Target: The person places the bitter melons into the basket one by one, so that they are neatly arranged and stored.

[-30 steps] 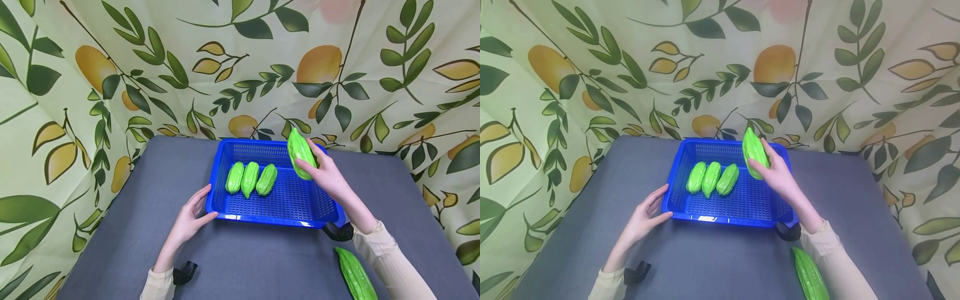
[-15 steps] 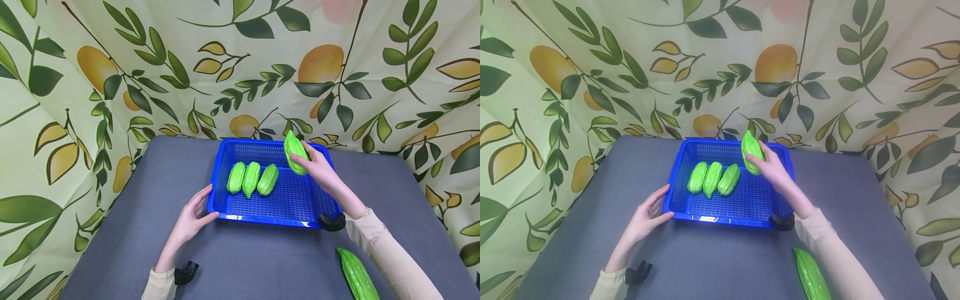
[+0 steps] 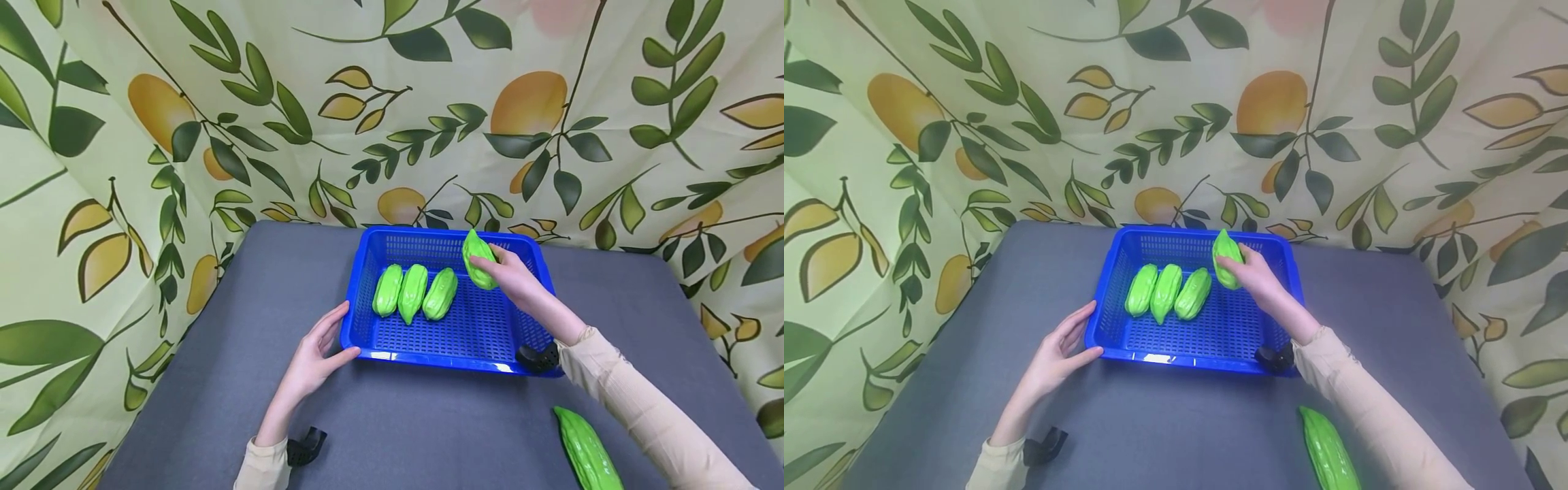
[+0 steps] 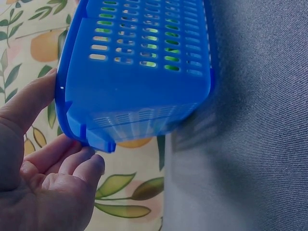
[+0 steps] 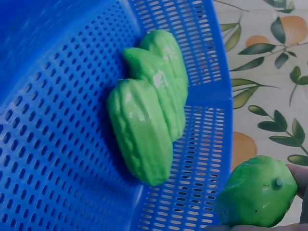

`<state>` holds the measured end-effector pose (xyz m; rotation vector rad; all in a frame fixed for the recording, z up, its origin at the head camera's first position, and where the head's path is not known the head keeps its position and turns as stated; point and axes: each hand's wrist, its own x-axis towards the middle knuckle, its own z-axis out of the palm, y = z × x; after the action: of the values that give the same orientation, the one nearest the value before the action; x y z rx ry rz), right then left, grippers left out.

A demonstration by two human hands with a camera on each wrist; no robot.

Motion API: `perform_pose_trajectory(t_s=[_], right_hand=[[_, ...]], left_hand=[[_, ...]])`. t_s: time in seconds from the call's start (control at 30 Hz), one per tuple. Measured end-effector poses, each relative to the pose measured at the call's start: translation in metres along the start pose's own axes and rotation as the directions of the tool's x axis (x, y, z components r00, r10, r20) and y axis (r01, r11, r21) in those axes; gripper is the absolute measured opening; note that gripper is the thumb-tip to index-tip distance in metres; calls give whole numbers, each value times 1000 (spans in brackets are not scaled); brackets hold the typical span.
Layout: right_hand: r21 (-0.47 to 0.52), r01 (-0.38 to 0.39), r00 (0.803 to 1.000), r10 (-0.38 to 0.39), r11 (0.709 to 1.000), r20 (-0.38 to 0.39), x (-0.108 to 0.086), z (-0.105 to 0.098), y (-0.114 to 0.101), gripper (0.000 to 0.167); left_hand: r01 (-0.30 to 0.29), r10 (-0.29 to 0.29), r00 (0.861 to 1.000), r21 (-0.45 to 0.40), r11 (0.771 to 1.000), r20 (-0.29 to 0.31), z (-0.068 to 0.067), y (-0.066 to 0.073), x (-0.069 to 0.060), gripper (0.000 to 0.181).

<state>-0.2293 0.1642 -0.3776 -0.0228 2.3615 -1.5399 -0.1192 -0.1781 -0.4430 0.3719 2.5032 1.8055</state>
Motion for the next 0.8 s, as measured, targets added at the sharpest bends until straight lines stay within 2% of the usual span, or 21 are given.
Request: perform_pose_trajectory(t_s=[0.23,0.37,0.57,0.67,0.8], right_hand=[[-87,-44,997,49,995,55,6,4,10,66],[-154,-62,996,71,986,52,7,4,16,64],[-245,-76,995,90,967,46,11,5,17,69],[-265,-68,995,86,962,58,14,7,17,64],[-279,-77,993,98,957,62,17,10,18,49]], left_hand=[[-2,2,1000,-10,1000,-2,1,0,0,69],[-13,13,1000,-9,1000,-2,1,0,0,69],[-15,15,1000,2,1000,-12,1,-1,-1,70],[-21,21,1000,-1,1000,-10,0,-2,0,69],[-24,24,1000,-1,1000,-7,0,-2,0,69]])
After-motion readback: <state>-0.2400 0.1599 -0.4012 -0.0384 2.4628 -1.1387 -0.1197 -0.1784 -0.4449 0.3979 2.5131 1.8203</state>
